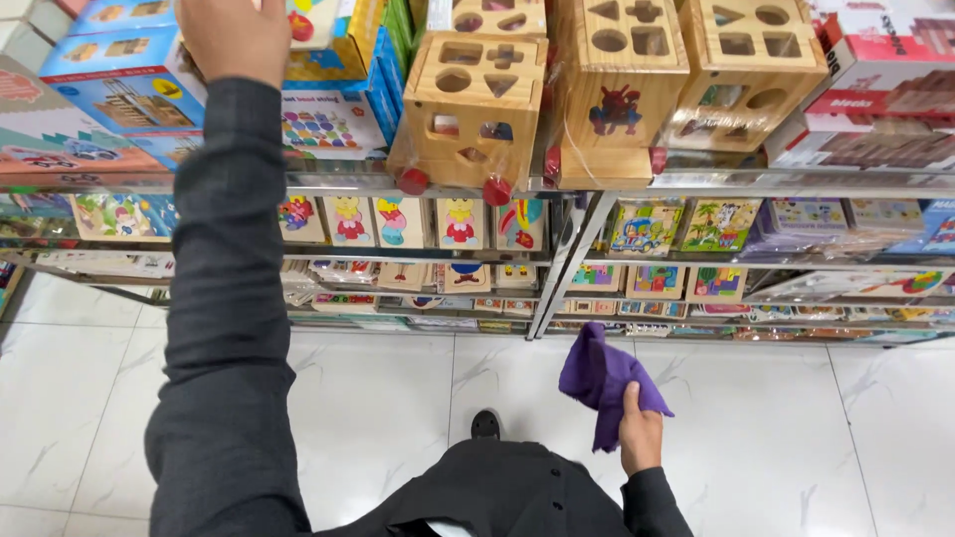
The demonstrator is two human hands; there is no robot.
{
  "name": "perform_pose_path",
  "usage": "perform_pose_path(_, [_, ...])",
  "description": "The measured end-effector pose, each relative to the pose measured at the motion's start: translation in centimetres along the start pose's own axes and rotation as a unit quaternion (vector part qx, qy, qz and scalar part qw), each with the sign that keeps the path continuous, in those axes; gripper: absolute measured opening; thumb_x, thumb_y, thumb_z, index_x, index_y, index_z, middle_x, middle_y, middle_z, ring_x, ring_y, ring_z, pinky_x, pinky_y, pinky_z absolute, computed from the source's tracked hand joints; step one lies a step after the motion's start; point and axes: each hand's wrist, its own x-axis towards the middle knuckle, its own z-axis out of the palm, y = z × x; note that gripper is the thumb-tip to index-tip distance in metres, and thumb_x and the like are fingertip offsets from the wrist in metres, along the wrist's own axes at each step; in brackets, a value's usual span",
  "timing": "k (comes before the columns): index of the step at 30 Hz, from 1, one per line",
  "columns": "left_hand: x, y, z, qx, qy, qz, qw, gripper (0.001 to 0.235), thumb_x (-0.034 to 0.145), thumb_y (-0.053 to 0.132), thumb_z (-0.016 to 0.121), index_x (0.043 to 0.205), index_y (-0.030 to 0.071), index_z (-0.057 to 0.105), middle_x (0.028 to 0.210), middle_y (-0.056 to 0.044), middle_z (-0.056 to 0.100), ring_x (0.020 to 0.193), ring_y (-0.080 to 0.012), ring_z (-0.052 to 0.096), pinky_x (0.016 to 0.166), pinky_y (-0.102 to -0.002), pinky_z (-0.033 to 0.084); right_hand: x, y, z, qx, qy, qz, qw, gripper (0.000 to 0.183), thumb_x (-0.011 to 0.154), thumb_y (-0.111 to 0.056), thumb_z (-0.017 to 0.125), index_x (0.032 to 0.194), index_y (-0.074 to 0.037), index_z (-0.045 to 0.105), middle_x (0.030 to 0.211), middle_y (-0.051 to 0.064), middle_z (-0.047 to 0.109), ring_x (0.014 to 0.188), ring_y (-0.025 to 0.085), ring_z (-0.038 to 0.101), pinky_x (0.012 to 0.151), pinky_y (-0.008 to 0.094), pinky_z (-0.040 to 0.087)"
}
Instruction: Wiping and cleaning wooden puzzle toys on a store shelf using a cloth.
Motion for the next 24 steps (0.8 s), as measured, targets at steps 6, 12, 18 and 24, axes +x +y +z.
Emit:
perform_pose_path(6, [-9.2,23.6,-9.0,-0.244,-0.121,-0.15,0.95,0.005,0.1,0.002,0.072,0.1,0.001,0.067,0.094,-0.012,0.068,0.086,-0.0305,0.066,0.079,-0.042,0.052,-2.2,-5.7,-0.6,-0.261,-0.049,-0.009,0.964,0.066,0.108,-0.046,0.029,0.165,-0.013,0.025,0.088,0.024,0.071,0.082,0.029,0.067,0.081,0.04,0.052])
perform_pose_path(12, [-26.1,31.8,0.0,-0.231,-0.341,-0.364,0.836,0.029,0.091,0.022,0.077,0.108,0.0,0.068,0.104,-0.018,0.069,0.092,-0.0341,0.069,0.081,-0.043,0.056,-3.0,-6.5,-3.2,-0.3,-0.028,-0.007,0.953,0.066,0.109,-0.044,0.025,0.169,-0.018,0.012,0.099,0.034,0.07,0.094,0.042,0.07,0.09,0.043,0.052])
perform_pose_path(18, [-28.0,33.6,8.8,-0.044,-0.394,-0.436,0.808,0.096,0.079,0.054,0.086,0.136,-0.008,0.039,0.144,-0.033,0.04,0.135,-0.0464,0.041,0.111,-0.052,0.037,-3.5,-6.0,-4.7,-0.266,0.036,-0.047,0.962,0.065,0.107,-0.042,0.031,0.167,-0.018,0.017,0.119,0.034,0.067,0.112,0.047,0.066,0.094,0.044,0.05])
perform_pose_path(24, [-26.3,34.7,9.4,-0.011,-0.434,-0.512,0.742,0.124,0.068,0.057,0.09,0.151,-0.005,0.022,0.157,-0.029,0.027,0.148,-0.0443,0.025,0.122,-0.053,0.023,-4.0,-5.2,-5.8,-0.205,0.045,-0.004,0.978,0.063,0.107,-0.043,0.033,0.165,-0.019,0.025,0.119,0.029,0.07,0.108,0.037,0.069,0.095,0.04,0.051])
